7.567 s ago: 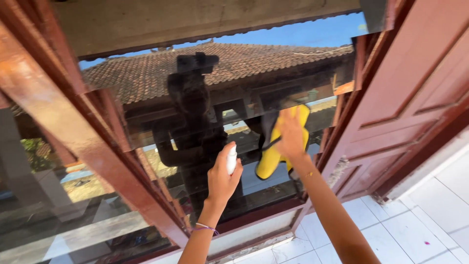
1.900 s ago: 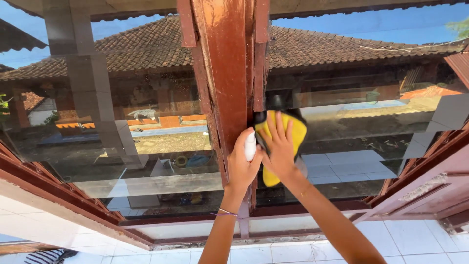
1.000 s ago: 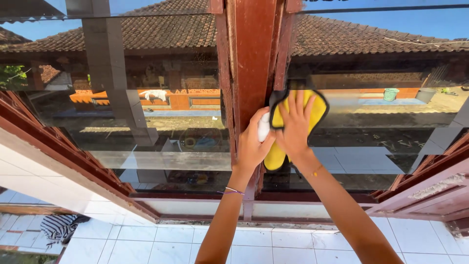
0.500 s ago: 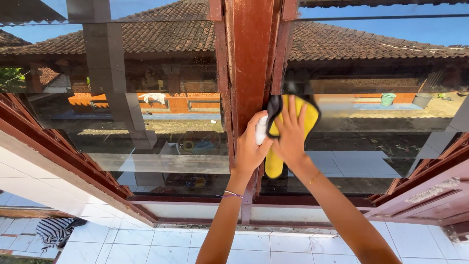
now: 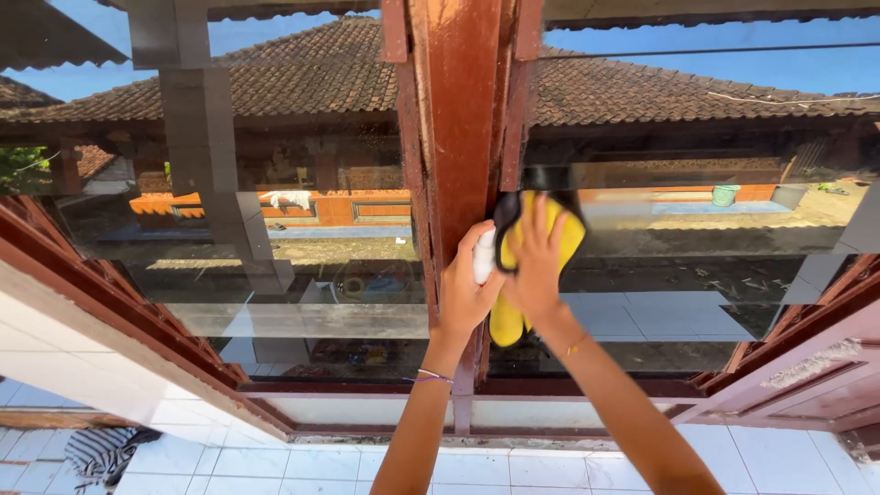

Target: Clean the glass panes of a window using a spray and a cloth.

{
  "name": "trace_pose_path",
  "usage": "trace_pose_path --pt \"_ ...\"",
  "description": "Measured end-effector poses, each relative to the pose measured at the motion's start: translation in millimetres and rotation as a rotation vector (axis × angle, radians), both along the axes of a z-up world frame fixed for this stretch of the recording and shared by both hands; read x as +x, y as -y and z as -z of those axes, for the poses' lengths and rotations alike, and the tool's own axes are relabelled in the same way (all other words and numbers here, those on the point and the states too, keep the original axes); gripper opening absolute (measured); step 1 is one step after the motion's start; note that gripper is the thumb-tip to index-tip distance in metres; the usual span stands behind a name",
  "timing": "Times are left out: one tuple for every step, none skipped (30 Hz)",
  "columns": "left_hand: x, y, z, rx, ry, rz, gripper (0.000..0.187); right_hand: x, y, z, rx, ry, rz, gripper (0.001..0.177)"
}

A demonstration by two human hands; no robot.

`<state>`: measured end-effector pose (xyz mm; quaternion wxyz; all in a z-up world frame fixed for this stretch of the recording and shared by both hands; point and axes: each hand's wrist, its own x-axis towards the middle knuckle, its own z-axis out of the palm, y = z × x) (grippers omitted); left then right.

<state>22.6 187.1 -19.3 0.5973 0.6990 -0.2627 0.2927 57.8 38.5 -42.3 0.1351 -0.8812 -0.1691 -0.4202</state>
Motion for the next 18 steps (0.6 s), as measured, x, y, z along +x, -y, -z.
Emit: trace_pose_path --pt "0 0 -1 0.0 0.003 0.004 0.058 -7 6 14 0.0 0.003 0.004 0.064" --pt "-1 1 -2 0.007 -0.004 -0.024 0.055 -15 13 28 -0.068 -0.038 0.018 0.064" --pt "-2 3 -3 0.014 -0.01 -0.053 0.051 -23 20 42 -0.135 -0.08 0.031 0.065" --pt "-2 4 -2 0.013 -0.009 -0.046 0.051 -25 40 49 -0.136 -0.079 0.038 0.065" --pt "-1 6 -1 0.03 0.027 -0.074 0.051 -28 60 56 -0.151 -0.165 0.122 0.069" --pt "-1 6 0 0.049 0.061 -0.101 0.05 -31 78 63 -0.164 -0.253 0.206 0.073" --pt "-3 10 0 0.05 0.062 -0.094 0.05 -31 85 62 -0.162 -0.253 0.213 0.073" --pt "-4 12 -1 0.03 0.04 -0.093 0.051 -31 90 61 -0.091 -0.254 0.295 0.067" --pt "-6 14 -2 0.011 0.018 -0.091 0.051 -30 96 61 -0.019 -0.254 0.376 0.062" --pt "-7 16 1 0.016 0.016 -0.081 0.051 -29 87 59 -0.014 -0.258 0.386 0.062" --pt "-8 17 4 0.022 -0.043 -0.096 0.052 -27 78 57 0.175 -0.187 0.306 0.063" --pt "-8 20 6 0.022 -0.101 -0.116 0.052 -23 70 53 0.356 -0.112 0.22 0.064" --pt "-10 20 6 0.021 -0.101 -0.11 0.052 -24 52 34 0.355 -0.111 0.225 0.064" --pt "-12 21 7 0.024 -0.059 -0.118 0.053 -26 33 16 0.294 -0.123 0.137 0.066" --pt "-14 21 8 0.027 -0.017 -0.125 0.054 -27 14 -2 0.234 -0.135 0.048 0.068" --pt "-15 24 6 0.026 -0.021 -0.122 0.054 -25 13 5 0.233 -0.138 0.051 0.068" --pt "-16 26 4 0.01 0.014 -0.111 0.052 -22 12 12 0.142 -0.093 -0.016 0.064" --pt "-16 28 2 -0.004 0.05 -0.1 0.05 -19 10 18 0.052 -0.046 -0.085 0.061"
